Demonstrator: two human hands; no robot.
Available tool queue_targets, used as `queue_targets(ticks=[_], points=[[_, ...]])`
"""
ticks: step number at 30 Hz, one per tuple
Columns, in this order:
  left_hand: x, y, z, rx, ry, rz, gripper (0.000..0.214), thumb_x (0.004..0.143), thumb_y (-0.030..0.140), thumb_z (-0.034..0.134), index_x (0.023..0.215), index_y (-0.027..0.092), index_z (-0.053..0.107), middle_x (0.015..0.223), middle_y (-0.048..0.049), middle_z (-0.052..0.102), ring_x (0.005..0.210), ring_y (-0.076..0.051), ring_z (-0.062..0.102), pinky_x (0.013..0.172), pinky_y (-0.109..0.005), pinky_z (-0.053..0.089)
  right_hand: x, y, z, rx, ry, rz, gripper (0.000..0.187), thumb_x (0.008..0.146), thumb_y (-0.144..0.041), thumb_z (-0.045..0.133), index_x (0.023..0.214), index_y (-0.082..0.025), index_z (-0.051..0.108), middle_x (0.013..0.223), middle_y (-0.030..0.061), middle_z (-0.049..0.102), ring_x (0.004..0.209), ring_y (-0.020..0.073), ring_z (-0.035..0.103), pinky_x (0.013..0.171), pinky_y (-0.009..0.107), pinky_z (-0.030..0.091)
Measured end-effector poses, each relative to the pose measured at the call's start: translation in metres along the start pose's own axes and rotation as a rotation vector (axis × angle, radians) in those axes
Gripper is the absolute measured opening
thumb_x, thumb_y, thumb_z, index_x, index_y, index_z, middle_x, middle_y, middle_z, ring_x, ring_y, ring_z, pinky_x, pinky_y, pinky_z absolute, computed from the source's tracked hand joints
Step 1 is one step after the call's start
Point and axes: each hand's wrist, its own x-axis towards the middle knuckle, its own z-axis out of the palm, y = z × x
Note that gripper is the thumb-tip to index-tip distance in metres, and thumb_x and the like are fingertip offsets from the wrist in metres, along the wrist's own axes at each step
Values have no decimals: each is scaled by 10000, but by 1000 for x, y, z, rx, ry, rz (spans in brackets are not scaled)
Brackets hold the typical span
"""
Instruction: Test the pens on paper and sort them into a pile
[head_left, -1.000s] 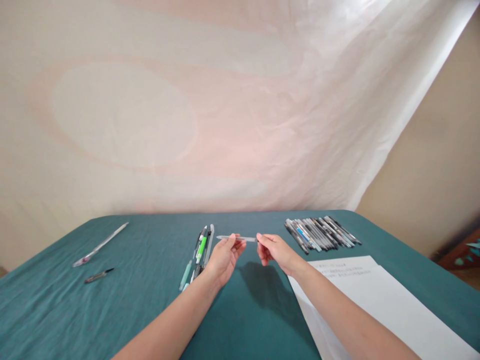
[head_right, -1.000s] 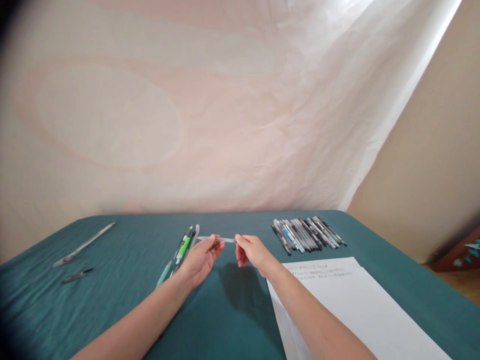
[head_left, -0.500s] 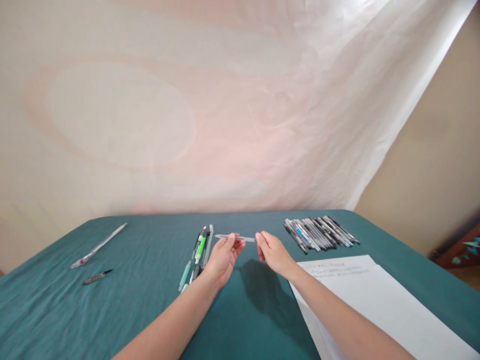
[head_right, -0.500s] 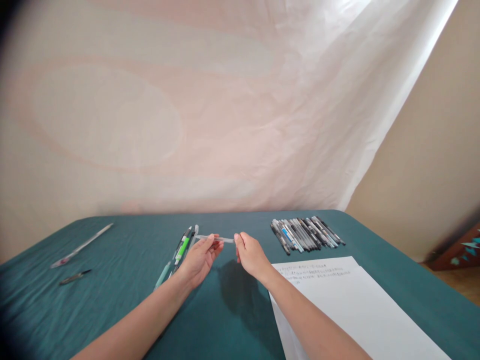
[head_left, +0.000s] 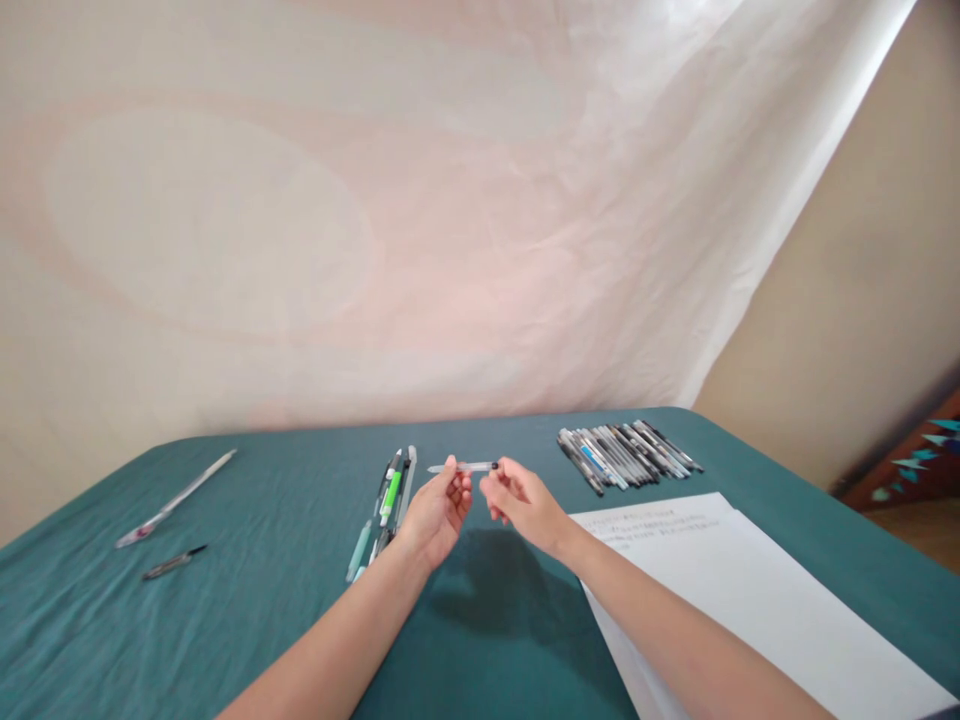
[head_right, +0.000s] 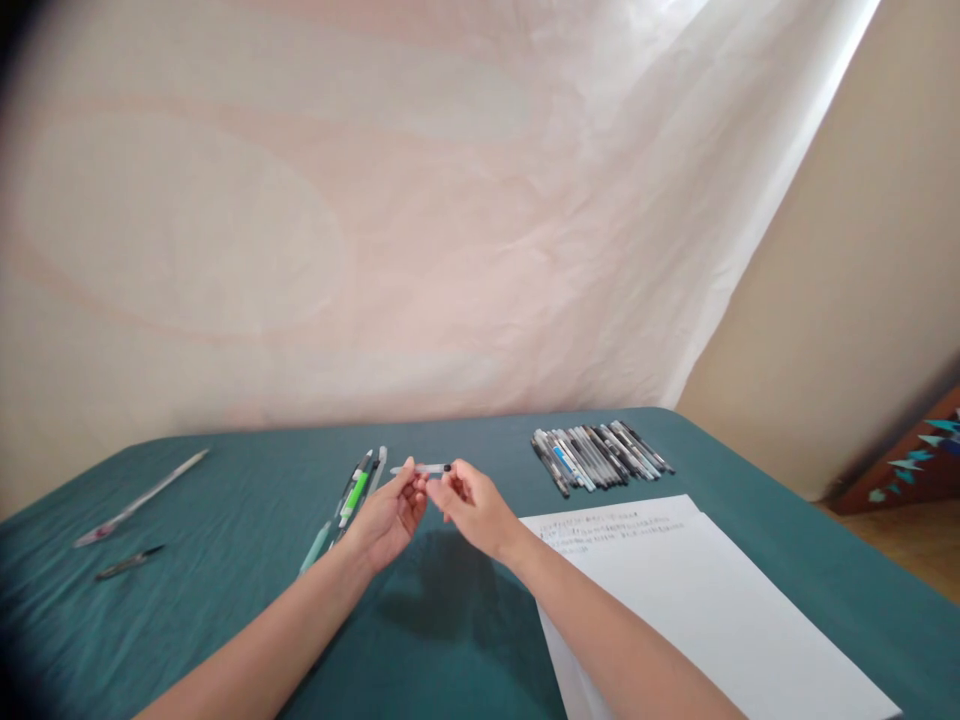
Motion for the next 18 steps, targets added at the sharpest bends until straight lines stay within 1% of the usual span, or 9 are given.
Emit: queue_targets(ticks=[2,3,5,6,8,10,13,16,18], points=[[-3,0,1,20,-4,-44,187,821,254,523,710,109,561,609,-14,590,466,-47,544,427,-123,458,-2,1,2,-164,33,-60,290,751,-466,544,724,-188,469,603,-50,469,522,83,443,503,202,372],[-5,-1,2,32,-18,-59,185,810,265,538,708,112,560,618,-14,594,466,-48,543,414,-122,446,-3,2,3,-232,68,-74,268,759,-448,543,758,-188,480,614,-49,469,530,85,441,510,205,375],[-10,-5,5,69,-72,-82,167,785,271,571,733,112,570,644,-14,602,477,-48,542,395,-116,416,-4,3,2,-334,132,-115,241,802,-410,497,897,-189,502,698,-25,503,598,104,481,566,225,406],[-12,-8,7,95,-101,-90,155,771,267,589,756,114,578,648,-10,601,481,-47,538,382,-112,393,-5,2,2,-380,141,-153,266,818,-386,479,1002,-195,495,785,-2,524,673,118,509,624,241,424],[-16,-13,9,152,-138,-91,148,744,258,615,808,127,590,634,8,587,480,-43,522,364,-108,343,-5,-3,-1,-477,95,-244,367,836,-350,455,1184,-235,437,996,40,505,838,142,522,747,273,425],[-18,-17,10,216,-152,-67,151,734,262,616,830,147,591,614,26,567,480,-45,504,373,-115,315,-5,-12,-5,-573,23,-298,399,850,-349,429,1243,-282,420,1095,46,459,912,154,509,803,283,408],[-24,-23,12,426,-226,24,215,777,356,537,805,151,596,670,-1,592,543,-76,520,451,-155,357,-2,-29,-19,-648,23,-285,355,870,-389,378,1181,-283,513,1003,38,496,844,149,525,782,269,403],[-38,-30,18,881,-421,214,324,816,415,444,787,151,629,756,-52,634,675,-140,559,607,-228,411,0,-41,-45,-608,136,-253,397,877,-440,328,1038,-222,617,867,42,540,761,147,535,719,255,406],[-51,-35,23,1216,-558,400,263,815,376,462,833,186,643,838,-53,643,798,-175,563,735,-270,403,-5,-42,-67,-557,207,-193,467,870,-486,301,937,-189,654,730,35,545,668,147,525,631,250,405]])
